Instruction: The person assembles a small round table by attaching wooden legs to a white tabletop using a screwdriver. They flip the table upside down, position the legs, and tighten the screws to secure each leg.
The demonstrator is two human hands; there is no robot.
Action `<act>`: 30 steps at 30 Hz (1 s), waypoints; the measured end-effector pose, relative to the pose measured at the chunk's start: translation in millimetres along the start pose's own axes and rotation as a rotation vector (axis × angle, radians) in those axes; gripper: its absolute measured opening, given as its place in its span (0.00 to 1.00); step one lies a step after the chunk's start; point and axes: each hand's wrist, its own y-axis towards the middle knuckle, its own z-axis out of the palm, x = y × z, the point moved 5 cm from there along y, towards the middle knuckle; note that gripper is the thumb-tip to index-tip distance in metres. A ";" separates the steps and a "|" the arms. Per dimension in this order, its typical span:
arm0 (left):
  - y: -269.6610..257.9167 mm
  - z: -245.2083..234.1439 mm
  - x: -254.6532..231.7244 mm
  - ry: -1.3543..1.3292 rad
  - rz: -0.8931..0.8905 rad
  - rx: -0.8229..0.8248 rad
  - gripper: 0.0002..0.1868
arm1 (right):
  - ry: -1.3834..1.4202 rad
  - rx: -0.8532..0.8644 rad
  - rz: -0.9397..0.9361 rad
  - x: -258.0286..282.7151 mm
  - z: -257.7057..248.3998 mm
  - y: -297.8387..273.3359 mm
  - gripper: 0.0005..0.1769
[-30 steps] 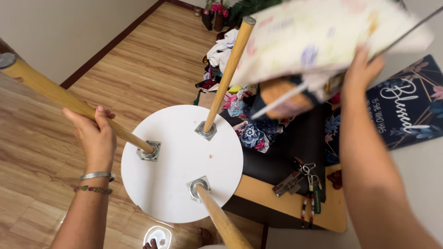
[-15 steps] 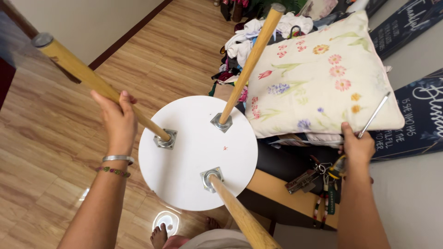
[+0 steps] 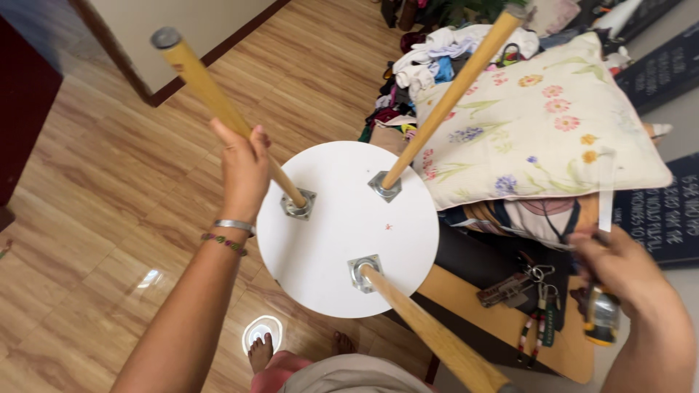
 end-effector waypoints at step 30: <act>16.0 -8.1 -24.5 -0.129 0.082 0.250 0.27 | -0.713 0.623 -0.481 237.6 217.0 25.3 0.30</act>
